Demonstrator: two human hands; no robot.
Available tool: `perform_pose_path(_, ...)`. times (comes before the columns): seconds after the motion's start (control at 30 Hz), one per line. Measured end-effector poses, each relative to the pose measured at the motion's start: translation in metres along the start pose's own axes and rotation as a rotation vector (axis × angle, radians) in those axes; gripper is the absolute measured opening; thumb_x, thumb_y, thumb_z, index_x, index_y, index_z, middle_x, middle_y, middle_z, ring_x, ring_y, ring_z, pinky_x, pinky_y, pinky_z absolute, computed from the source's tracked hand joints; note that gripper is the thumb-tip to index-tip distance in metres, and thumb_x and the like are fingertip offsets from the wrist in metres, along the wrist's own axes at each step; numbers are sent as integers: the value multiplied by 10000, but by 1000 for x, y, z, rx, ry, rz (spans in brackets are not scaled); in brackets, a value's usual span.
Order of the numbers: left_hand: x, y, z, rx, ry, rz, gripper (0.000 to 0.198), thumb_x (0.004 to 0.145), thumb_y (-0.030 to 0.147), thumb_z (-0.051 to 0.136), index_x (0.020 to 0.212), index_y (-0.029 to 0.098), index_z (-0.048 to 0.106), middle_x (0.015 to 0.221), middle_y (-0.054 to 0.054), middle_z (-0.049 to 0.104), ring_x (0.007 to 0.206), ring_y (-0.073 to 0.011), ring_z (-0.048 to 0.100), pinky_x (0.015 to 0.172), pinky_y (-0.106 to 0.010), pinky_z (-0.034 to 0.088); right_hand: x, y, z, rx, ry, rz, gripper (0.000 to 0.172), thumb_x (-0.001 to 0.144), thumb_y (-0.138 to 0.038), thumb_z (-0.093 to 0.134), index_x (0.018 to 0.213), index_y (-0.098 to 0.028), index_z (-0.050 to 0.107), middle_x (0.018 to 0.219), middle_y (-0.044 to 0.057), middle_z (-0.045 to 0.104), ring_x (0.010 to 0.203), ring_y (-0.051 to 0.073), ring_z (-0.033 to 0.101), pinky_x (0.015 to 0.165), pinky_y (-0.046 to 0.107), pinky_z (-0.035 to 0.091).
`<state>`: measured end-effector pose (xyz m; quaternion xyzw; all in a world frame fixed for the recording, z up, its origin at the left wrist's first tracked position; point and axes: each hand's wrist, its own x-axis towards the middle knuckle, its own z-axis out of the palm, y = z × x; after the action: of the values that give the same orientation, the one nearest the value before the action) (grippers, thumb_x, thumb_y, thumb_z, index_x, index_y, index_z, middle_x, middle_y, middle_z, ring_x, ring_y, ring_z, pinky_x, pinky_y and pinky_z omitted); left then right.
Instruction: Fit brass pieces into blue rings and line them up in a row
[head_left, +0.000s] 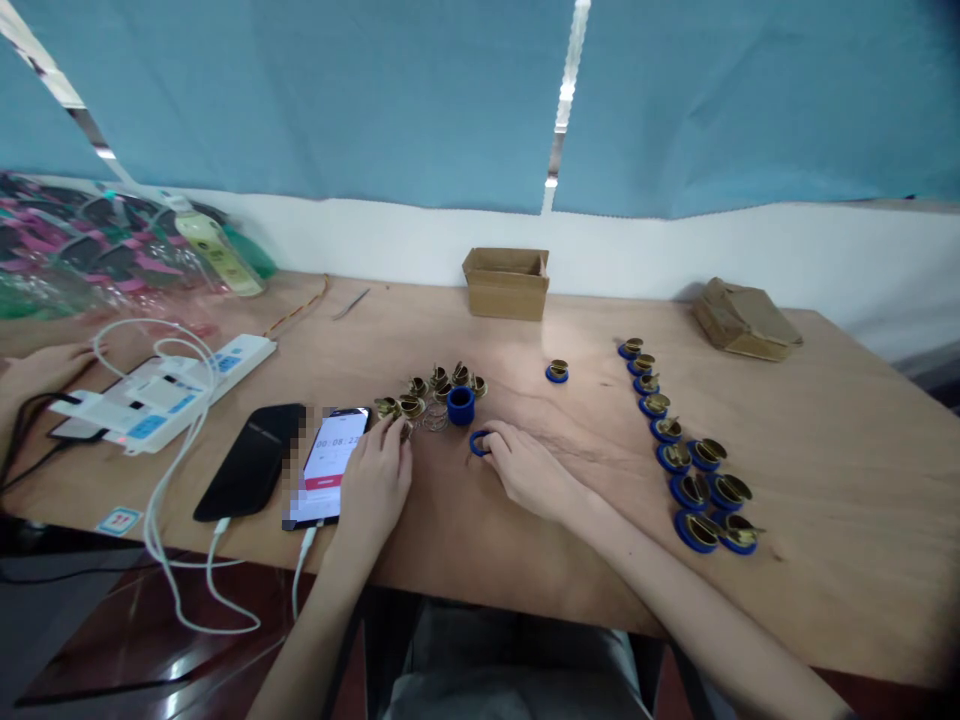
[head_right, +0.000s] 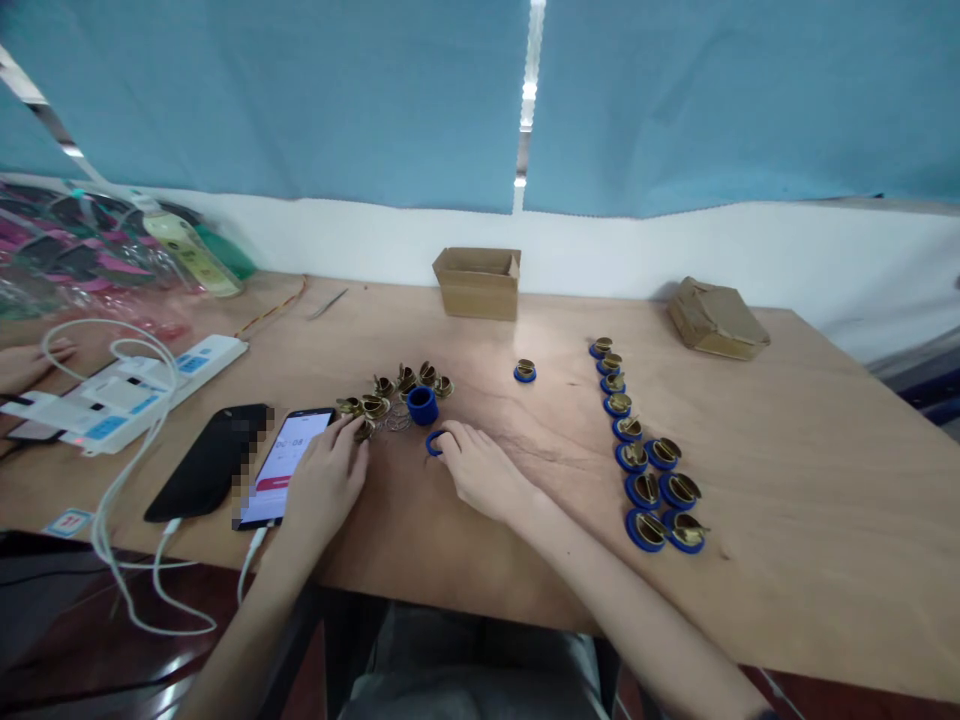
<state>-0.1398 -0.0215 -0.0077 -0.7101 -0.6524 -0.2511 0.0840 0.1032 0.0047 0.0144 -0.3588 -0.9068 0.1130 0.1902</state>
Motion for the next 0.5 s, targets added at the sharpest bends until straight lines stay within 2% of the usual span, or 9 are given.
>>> perform_pose_path(0.27, 0, -5, 8, -21, 1, -9, 288, 967, 189, 444, 1209, 131, 589, 1257, -203, 593, 1180, -347, 572, 988, -489, 495, -4, -2, -10, -39, 15, 54, 187, 1034, -144, 396, 1158, -165, 535, 1268, 139, 602, 1019, 259, 636, 867, 415, 522)
perform_pose_path(0.5, -1, -2, 8, -8, -29, -55, 241, 969, 200, 440, 1123, 131, 612, 1139, -199, 596, 1031, -338, 569, 911, -492, 504, -7, -1, -9, -61, 20, 83, 185, 1028, -143, 381, 1125, -166, 537, 1210, 148, 625, 977, 268, 655, 814, 416, 534)
